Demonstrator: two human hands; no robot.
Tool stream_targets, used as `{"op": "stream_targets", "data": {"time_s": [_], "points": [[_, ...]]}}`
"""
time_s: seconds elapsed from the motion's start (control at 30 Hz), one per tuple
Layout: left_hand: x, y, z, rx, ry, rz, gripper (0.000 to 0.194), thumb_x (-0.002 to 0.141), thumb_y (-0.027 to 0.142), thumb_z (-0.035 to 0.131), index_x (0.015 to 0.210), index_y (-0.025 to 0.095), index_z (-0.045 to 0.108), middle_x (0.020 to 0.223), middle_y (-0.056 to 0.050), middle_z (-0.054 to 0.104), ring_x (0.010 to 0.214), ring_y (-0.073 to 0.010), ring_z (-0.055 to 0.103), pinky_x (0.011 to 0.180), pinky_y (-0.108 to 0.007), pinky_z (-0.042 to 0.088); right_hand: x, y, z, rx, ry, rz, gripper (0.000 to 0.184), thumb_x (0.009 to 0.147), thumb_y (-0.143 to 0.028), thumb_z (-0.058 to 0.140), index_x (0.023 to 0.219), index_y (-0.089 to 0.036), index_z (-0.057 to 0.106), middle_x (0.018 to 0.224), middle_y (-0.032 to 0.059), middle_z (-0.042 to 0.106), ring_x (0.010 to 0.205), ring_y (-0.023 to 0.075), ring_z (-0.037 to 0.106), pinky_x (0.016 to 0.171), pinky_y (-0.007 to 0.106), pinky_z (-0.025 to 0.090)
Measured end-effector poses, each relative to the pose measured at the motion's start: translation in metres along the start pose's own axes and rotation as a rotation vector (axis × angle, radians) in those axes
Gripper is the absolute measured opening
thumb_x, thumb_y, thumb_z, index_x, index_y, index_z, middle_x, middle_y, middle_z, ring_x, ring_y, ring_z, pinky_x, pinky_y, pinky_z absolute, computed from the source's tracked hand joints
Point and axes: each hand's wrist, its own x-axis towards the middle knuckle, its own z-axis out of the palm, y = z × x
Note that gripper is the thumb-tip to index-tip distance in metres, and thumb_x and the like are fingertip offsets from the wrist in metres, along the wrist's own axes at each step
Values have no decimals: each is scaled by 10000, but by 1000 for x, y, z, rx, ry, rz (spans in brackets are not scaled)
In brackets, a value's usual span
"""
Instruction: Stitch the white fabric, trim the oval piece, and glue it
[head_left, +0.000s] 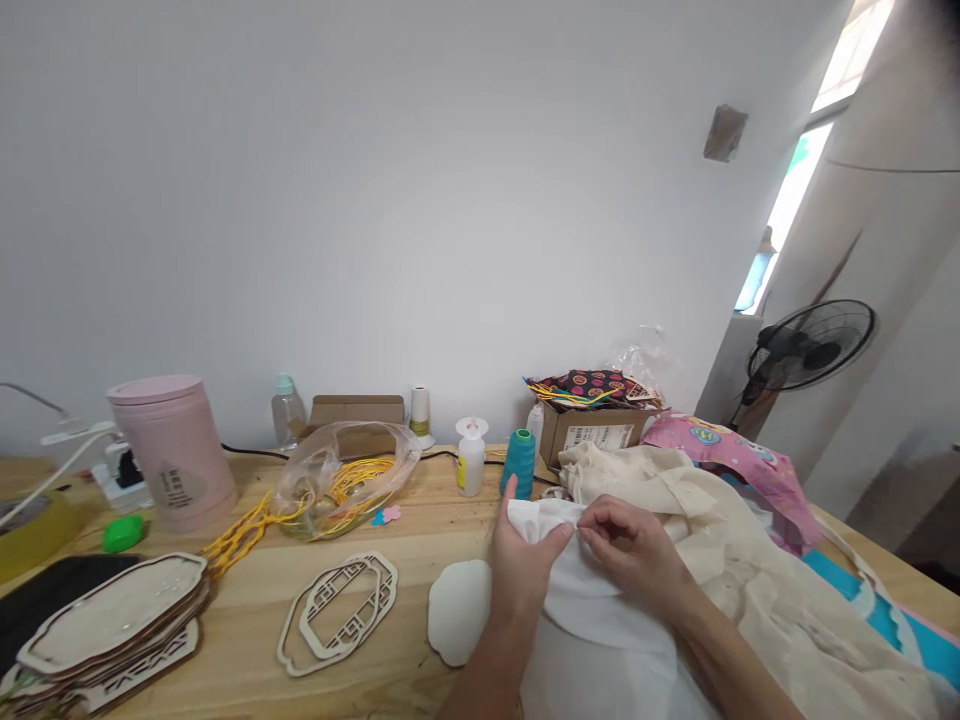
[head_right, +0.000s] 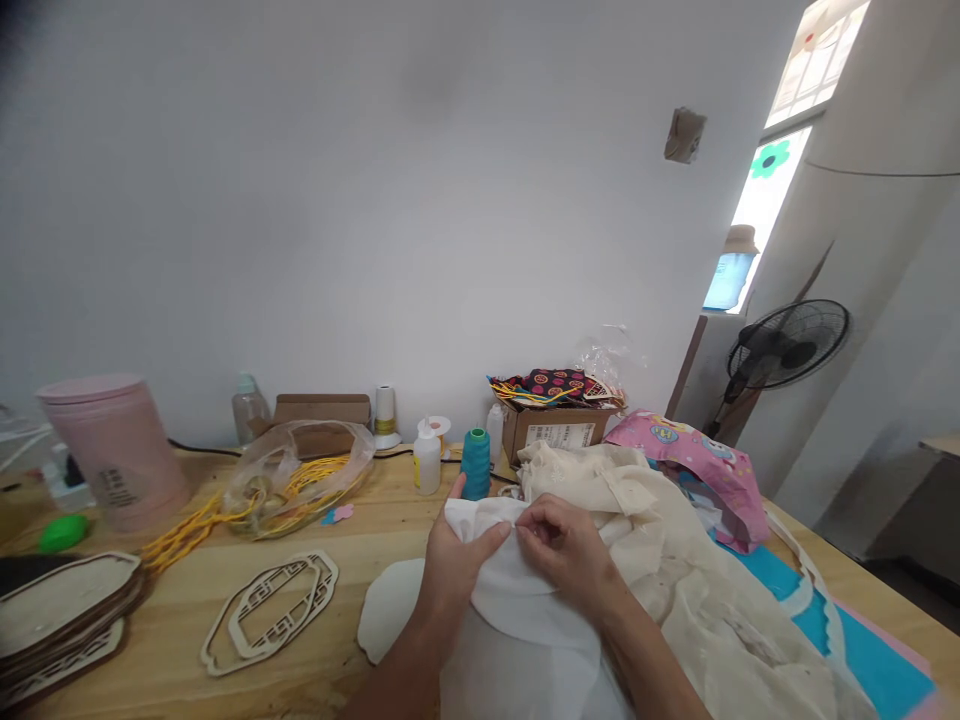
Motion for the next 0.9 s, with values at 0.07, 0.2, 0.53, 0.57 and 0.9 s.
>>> {"op": "stream_targets", "data": {"time_s": [0.07, 0.2, 0.53, 0.57, 0.9], "points": [[0, 1, 0, -3, 14, -1, 854, 467, 146, 780, 1244, 151, 425, 1094, -116, 615, 1004, -217, 562, 884, -297, 412, -1, 1, 1, -8, 9, -9, 141, 753, -200, 479, 654, -176, 576, 591, 5, 549, 522, 108, 475, 458, 211, 368], [0, 1, 1, 25, -6, 11, 860, 489, 157, 764, 1264, 129, 392, 1107, -132, 602, 1042, -227, 538, 894, -303, 402, -1, 2, 1, -13, 15, -38, 122, 744, -191, 490, 663, -177, 580, 600, 10, 564, 525, 110, 492, 457, 211, 375], [-1, 4, 1, 68, 26, 36, 866, 477, 137, 768, 1262, 146, 402, 1138, -129, 589, 1069, -246, 520, 901, -312, 394, -1, 7, 4, -55, 23, -87, 118, 726, -151, 488, 644, -182, 566, 598, 11, 560, 521, 113, 508, 457, 207, 387], [-1, 4, 1, 64, 30, 40, 860, 475, 134, 768, 1257, 149, 411, 1138, -127, 590, 1074, -246, 517, 903, -310, 393, -1, 7, 4, -59, 21, -86, 118, 728, -152, 488, 647, -183, 568, 598, 11, 560, 522, 114, 510, 457, 208, 389], [0, 1, 2, 132, 3, 35, 871, 528, 143, 728, 1301, 116, 327, 1186, -149, 552, 1104, -242, 491, 928, -321, 368, -1, 5, 3, -56, 9, -67, 127, 742, -178, 490, 657, -179, 585, 616, 20, 568, 525, 113, 513, 453, 205, 396]]}}
